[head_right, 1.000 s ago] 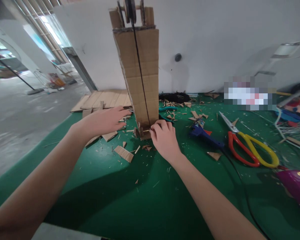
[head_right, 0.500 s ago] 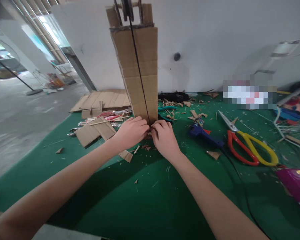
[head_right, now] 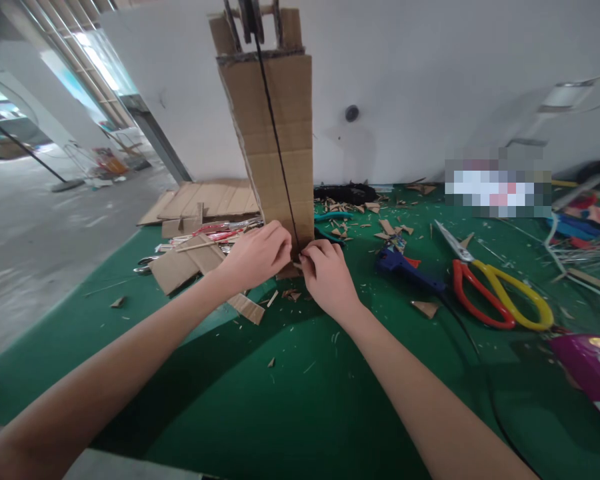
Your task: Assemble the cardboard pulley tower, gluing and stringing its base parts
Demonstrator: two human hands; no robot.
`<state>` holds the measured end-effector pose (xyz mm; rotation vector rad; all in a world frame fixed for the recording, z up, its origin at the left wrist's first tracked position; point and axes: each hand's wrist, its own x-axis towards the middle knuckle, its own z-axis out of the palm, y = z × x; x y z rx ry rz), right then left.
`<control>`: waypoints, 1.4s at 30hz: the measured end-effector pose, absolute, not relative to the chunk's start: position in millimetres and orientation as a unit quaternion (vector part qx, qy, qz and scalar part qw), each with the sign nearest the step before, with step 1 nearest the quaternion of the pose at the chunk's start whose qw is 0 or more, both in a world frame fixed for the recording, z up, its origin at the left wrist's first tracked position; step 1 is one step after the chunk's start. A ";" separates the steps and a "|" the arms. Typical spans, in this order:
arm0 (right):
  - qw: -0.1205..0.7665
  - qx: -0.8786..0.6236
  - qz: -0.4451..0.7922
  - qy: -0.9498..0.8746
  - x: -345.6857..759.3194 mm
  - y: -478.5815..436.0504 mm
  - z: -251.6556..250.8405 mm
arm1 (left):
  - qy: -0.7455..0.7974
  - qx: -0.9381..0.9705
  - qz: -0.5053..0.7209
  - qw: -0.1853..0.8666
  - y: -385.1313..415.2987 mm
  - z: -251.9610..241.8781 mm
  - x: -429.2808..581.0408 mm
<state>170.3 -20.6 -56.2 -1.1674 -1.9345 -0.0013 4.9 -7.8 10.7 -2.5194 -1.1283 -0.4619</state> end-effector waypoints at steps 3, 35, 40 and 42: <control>0.430 -0.464 0.005 -0.775 170.3 -21.3 -55.5 | -0.410 -0.879 -0.172 0.173 -8.4 25.7 -0.4; 0.159 -0.448 -0.146 -0.867 172.3 -45.4 -34.7 | -0.473 -0.874 -0.071 0.087 3.9 61.4 -43.2; 0.162 -0.438 -0.117 -0.877 172.3 -47.1 -32.2 | -0.472 -0.876 -0.059 0.084 5.6 59.8 -46.1; 0.165 -0.440 -0.113 -0.875 172.7 -47.1 -32.2 | -0.474 -0.876 -0.046 0.079 7.0 57.6 -48.1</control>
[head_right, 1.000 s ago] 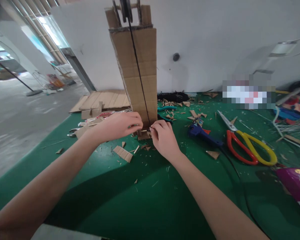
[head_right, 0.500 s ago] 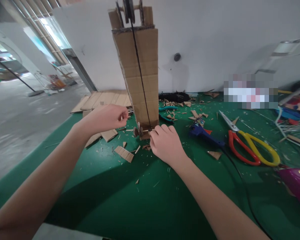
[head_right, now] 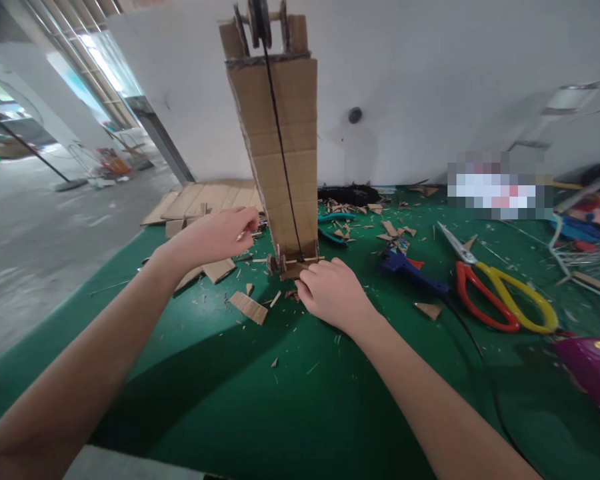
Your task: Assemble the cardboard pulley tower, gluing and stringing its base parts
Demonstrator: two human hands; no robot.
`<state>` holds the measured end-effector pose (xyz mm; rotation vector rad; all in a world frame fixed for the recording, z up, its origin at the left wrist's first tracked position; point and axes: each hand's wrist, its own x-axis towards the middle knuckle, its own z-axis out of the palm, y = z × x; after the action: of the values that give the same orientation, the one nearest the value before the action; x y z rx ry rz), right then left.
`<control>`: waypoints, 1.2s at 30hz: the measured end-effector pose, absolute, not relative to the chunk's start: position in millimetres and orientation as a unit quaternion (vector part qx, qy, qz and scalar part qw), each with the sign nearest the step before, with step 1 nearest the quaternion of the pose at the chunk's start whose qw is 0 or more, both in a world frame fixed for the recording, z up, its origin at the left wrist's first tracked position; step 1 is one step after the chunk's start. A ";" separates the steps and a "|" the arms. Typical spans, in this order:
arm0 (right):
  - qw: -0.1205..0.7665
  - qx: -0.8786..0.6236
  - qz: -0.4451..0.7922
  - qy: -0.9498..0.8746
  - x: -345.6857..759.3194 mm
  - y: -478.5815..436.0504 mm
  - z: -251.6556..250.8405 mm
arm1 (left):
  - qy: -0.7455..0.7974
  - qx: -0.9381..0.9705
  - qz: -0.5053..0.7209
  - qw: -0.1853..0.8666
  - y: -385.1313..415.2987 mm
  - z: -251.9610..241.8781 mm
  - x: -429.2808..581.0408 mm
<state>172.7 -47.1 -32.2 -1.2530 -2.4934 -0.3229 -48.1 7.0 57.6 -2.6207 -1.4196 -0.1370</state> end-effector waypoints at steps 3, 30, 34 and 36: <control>0.169 -0.446 -0.118 -0.871 173.3 -45.9 -33.7 | -0.474 -0.876 -0.029 0.081 8.4 54.6 -50.4; 0.163 -0.444 -0.107 -0.875 173.6 -43.5 -37.9 | -0.442 -0.892 -0.004 0.089 11.8 51.6 -51.9; 0.171 -0.444 -0.108 -0.873 173.5 -43.8 -37.8 | -0.451 -0.890 -0.004 0.070 12.1 51.0 -52.1; 0.173 -0.443 -0.111 -0.872 173.7 -44.0 -38.0 | -0.453 -0.889 -0.003 0.067 12.4 50.6 -52.7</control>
<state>173.7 -44.0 -38.0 -1.2578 -2.4745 -0.3152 -52.7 12.4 50.6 -2.6780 -1.3665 -0.0089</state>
